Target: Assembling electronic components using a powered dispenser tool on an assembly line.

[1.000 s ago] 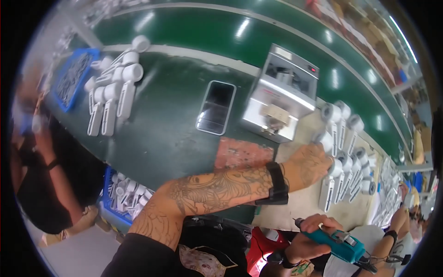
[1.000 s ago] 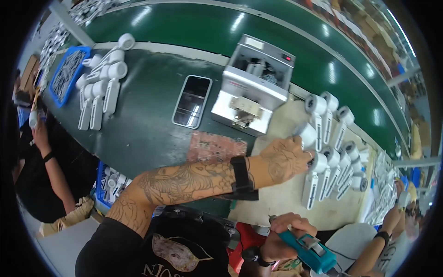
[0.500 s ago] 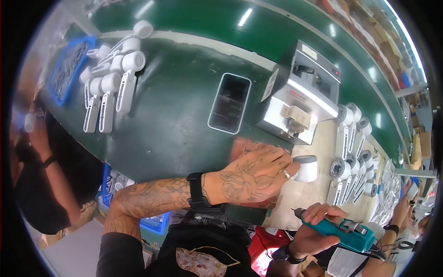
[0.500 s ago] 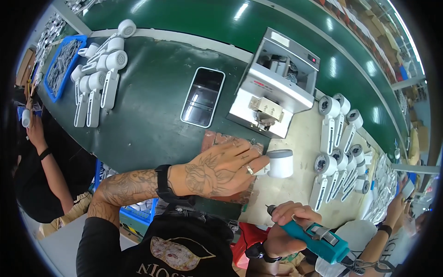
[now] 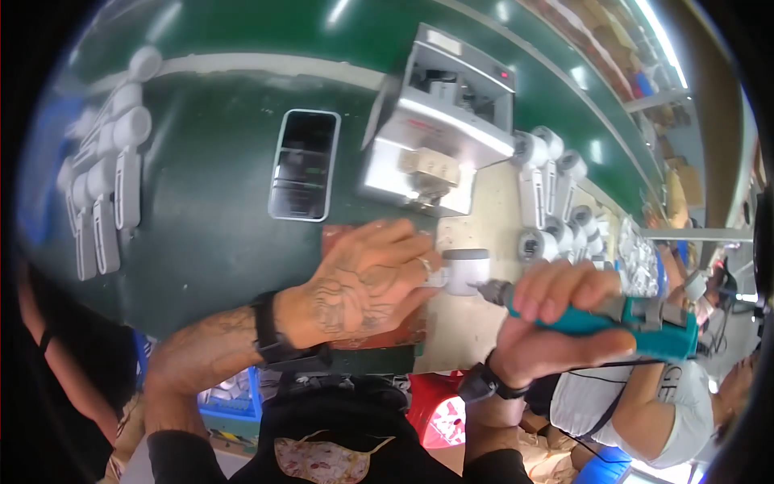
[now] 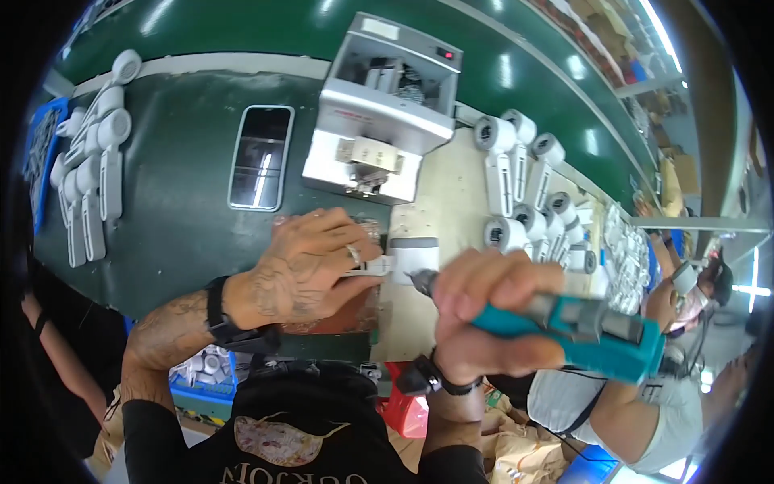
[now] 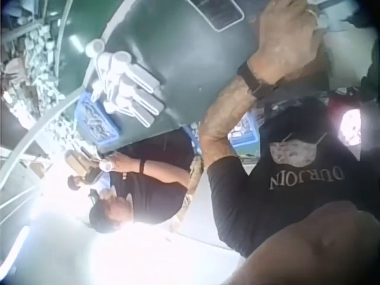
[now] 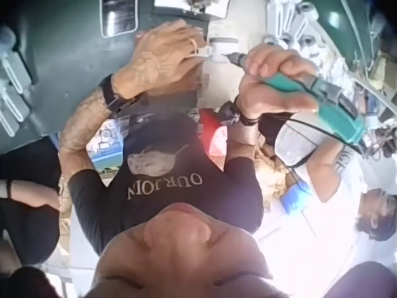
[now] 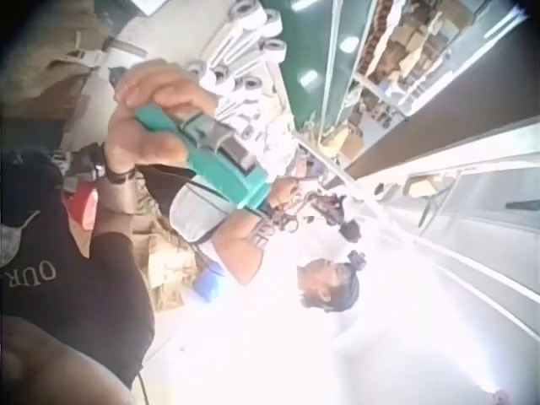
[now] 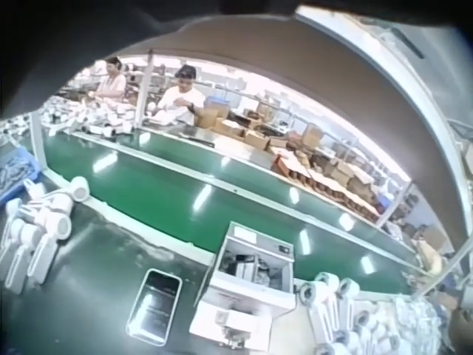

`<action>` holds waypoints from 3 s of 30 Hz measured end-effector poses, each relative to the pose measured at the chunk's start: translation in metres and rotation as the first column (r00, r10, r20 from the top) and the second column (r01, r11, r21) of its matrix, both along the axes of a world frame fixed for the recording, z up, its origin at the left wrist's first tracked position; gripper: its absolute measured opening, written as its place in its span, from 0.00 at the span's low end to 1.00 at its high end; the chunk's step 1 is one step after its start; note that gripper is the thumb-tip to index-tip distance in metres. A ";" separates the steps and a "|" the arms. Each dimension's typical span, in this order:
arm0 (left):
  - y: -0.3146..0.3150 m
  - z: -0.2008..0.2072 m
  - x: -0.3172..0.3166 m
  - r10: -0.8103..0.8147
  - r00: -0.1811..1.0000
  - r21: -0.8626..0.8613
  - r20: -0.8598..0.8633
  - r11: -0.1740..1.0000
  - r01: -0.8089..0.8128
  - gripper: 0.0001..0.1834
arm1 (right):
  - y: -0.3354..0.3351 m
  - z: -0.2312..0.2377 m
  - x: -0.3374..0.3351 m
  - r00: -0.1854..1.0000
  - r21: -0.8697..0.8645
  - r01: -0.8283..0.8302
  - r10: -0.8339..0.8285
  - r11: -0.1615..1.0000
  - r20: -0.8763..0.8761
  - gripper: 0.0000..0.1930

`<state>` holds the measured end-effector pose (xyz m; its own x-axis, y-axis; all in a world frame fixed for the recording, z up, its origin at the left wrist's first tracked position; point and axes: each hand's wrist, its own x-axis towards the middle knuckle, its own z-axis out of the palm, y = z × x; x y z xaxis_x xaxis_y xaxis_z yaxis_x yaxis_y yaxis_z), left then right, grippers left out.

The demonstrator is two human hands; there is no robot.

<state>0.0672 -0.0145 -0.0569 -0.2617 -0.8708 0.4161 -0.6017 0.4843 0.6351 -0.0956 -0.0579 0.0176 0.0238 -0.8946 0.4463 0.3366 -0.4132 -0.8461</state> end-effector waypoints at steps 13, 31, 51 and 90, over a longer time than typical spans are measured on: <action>0.002 -0.011 0.011 0.040 0.997 -0.021 0.065 0.999 -0.038 0.23 | -0.058 -0.021 0.057 0.979 -0.012 -0.098 0.094 0.995 -0.182 0.30; 0.001 -0.017 0.011 0.040 0.999 0.008 0.033 0.999 -0.041 0.22 | -0.013 -0.019 0.018 0.972 0.153 -0.101 0.131 0.983 -0.196 0.38; 0.002 -0.021 0.010 0.047 0.998 0.002 0.043 0.999 -0.047 0.22 | -0.018 -0.041 0.028 0.970 0.092 -0.091 0.109 0.992 -0.217 0.30; 0.003 -0.013 0.010 0.039 0.999 0.047 0.012 0.998 -0.039 0.18 | 0.016 -0.025 0.005 0.970 0.051 -0.026 0.038 0.998 -0.239 0.34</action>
<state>0.0769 -0.0116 -0.0703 -0.2312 -0.8990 0.3719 -0.6267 0.4300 0.6499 -0.0907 -0.0417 -0.0073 0.1543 -0.9114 0.3814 0.1337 -0.3633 -0.9221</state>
